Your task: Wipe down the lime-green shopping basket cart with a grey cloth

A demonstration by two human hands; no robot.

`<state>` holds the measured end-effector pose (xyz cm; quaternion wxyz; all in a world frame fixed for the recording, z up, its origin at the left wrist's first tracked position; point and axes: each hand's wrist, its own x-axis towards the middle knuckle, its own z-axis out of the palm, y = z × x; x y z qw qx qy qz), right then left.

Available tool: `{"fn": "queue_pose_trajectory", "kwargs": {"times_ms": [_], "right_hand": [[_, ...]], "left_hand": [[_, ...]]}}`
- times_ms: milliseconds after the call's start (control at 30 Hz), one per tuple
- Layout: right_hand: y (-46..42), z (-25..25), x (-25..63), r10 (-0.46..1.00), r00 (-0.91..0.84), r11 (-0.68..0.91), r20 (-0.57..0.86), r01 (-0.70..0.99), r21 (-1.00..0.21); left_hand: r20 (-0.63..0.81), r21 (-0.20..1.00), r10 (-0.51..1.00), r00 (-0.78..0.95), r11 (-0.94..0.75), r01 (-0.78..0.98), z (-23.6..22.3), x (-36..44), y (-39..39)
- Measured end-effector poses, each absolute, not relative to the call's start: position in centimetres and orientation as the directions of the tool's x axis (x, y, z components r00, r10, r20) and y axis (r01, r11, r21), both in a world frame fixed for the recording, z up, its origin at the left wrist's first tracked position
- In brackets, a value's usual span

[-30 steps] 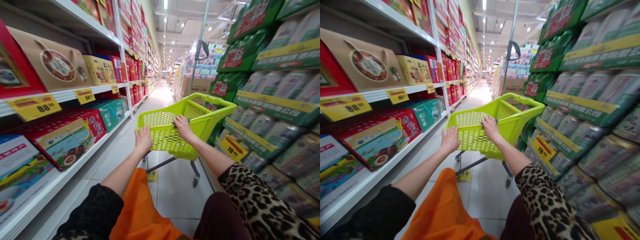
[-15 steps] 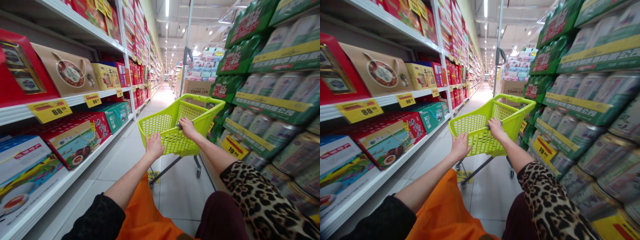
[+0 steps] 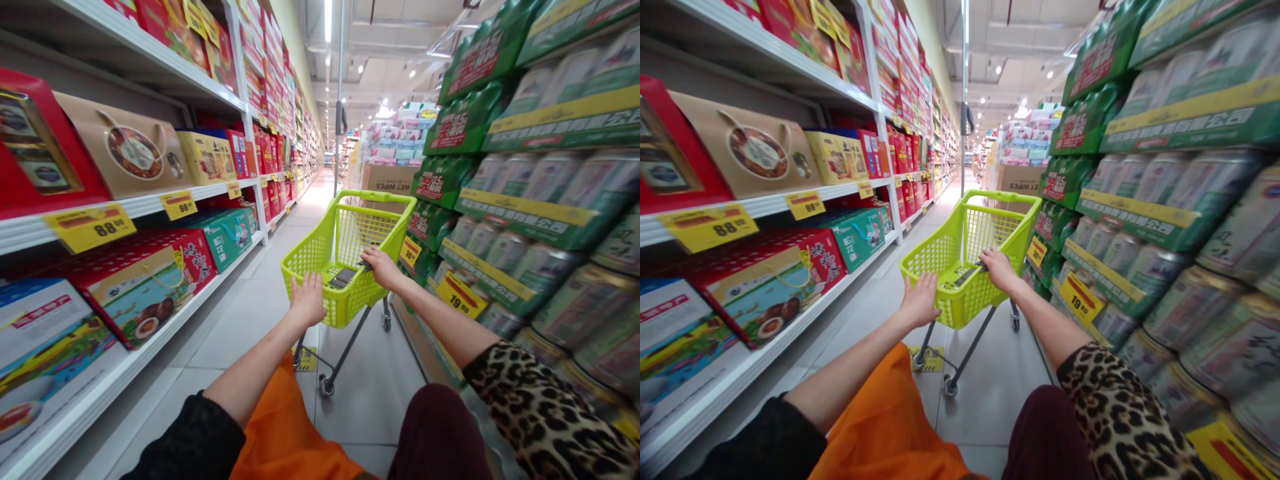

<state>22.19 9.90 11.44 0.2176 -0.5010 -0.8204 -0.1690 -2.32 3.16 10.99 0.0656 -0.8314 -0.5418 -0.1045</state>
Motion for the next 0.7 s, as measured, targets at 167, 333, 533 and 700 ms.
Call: {"fn": "queue_pose_trajectory", "kwargs": {"times_ms": [167, 333, 533, 700], "right_hand": [[7.8, 11.7, 23.6, 0.745, -0.454, 0.497, 0.489, 0.866, 0.046], [5.4, 13.2, 24.0, 0.777, -0.465, 0.519, 0.424, 0.855, -0.014], [3.7, 15.4, 21.5, 0.687, -0.189, 0.463, 0.701, 0.858, -0.223], [1.0, 15.5, 16.3, 0.595, -0.152, 0.596, 0.789, 0.742, -0.307]], "left_hand": [[0.222, 0.001, 0.862, 0.456, -0.468, 0.884, 10.0, -0.4, 2.5], [0.199, 0.053, 0.815, 0.545, -0.564, 0.824, 10.6, 1.6, 1.5], [0.210, 0.283, 0.816, 0.538, -0.577, 0.766, 10.9, 2.7, 1.2], [0.214, 0.949, 0.873, 0.438, -0.292, 0.121, 13.6, 3.4, 1.3]]}}
